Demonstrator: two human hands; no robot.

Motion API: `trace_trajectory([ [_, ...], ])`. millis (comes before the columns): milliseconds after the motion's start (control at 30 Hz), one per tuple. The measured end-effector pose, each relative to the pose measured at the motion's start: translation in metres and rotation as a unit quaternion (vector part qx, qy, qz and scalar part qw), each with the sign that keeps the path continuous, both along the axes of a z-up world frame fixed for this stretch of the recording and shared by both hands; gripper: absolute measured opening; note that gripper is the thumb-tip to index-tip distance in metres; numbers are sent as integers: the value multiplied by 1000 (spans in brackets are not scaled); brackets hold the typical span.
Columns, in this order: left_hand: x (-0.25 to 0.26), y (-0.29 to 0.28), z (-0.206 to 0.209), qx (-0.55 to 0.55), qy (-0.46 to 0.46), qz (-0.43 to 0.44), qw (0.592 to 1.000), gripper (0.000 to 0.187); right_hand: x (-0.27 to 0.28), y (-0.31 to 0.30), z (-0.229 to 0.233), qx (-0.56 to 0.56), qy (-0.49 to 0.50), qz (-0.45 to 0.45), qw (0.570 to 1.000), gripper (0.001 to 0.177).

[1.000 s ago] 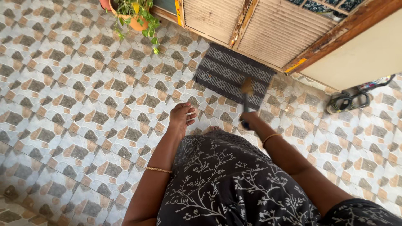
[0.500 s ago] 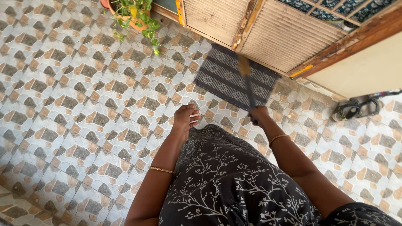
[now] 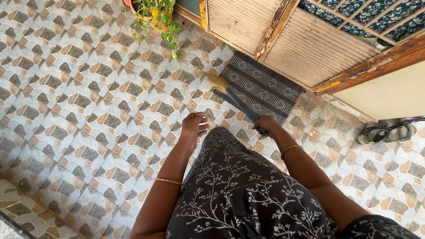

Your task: The person sweeps the tiled floor of a balcony using a broom, gathering dust and small debris into a pile. They move across the balcony surface while avoiding objects like a floor mat and potted plants.

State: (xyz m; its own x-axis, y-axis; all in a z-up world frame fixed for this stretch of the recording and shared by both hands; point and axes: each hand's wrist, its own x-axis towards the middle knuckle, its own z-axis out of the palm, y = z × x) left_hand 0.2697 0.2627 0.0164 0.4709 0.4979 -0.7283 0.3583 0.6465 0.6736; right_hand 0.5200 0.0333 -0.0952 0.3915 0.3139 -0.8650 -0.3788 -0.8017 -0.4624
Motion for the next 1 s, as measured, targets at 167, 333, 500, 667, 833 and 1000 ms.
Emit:
trace_trajectory([
  [167, 2, -3, 1, 4, 11, -11, 1000, 30, 17, -10, -18, -35, -39, -129, 990, 14],
  [333, -1, -1, -1, 1, 18, 1, 1000, 31, 30, -2, -45, -104, -83, -150, 980, 13],
  [500, -4, 3, -7, 3, 29, 19, 999, 31, 25, 22, -54, -93, -86, -24, 992, 12],
  [667, -5, 9, -5, 15, 13, 46, 999, 31, 46, 47, -45, -9, -59, 40, 997, 14],
  [833, -19, 12, 3, 9, 40, 85, 996, 31, 76, 77, -28, -1, -129, 0, 992, 14],
  [1000, -36, 16, 3, 13, 70, 111, 991, 30, 108, 124, -39, -82, -116, 49, 989, 12],
])
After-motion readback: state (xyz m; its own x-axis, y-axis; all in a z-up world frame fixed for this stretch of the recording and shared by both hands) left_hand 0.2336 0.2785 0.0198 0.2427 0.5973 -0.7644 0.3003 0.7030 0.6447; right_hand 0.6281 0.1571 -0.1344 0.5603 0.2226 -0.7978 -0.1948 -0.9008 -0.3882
